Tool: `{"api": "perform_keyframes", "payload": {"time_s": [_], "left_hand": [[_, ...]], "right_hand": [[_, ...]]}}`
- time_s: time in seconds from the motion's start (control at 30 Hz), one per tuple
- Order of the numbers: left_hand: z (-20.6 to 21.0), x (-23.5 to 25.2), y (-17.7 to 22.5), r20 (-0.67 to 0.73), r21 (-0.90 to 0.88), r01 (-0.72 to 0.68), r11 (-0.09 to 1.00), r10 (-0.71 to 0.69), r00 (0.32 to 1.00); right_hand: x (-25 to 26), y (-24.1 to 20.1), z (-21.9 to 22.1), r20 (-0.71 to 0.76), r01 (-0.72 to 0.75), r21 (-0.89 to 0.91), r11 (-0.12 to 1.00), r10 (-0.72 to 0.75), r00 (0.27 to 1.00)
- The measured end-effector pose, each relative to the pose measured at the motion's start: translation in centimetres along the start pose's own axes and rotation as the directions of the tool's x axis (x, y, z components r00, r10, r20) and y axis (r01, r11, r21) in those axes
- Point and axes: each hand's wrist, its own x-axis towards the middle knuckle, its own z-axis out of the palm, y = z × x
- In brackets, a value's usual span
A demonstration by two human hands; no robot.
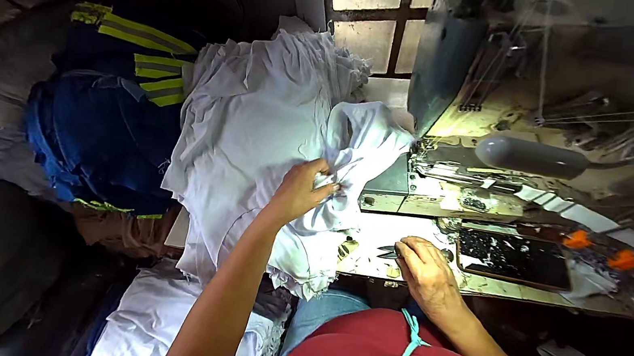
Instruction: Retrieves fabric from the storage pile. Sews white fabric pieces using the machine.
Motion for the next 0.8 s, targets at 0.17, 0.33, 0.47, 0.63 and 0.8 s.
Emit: {"api": "perform_keyframes", "payload": {"time_s": [0.17,0.33,0.47,0.63,0.8], "left_hand": [[-5.1,-3.0,3.1,-0.200,-0.289,-0.107,0.951,0.049,0.979],[-7.8,-2.6,6.1,-0.318,-0.066,-0.257,0.964,0.224,0.921],[-7.1,-2.1,5.3,-0.174,-0.466,-0.182,0.866,0.112,0.978],[-5.7,-3.6,5.2,-0.131,-0.590,-0.086,0.803,0.009,0.991],[-4.0,-5.5,5.9,-0.142,-0.692,-0.052,0.720,-0.065,0.988]], "right_hand": [[0.0,0.5,0.6,-0.039,0.021,-0.015,1.000,-0.022,0.999],[0.0,1.0,1.2,-0.090,0.020,-0.001,1.000,-0.020,0.996],[-0.4,1.3,1.1,-0.104,-0.001,0.090,0.996,0.011,0.995],[2.9,-0.5,-2.3,-0.136,-0.144,0.541,0.829,0.255,0.957],[9.5,-4.0,-5.8,-0.052,-0.082,0.312,0.947,0.104,0.993]]}}
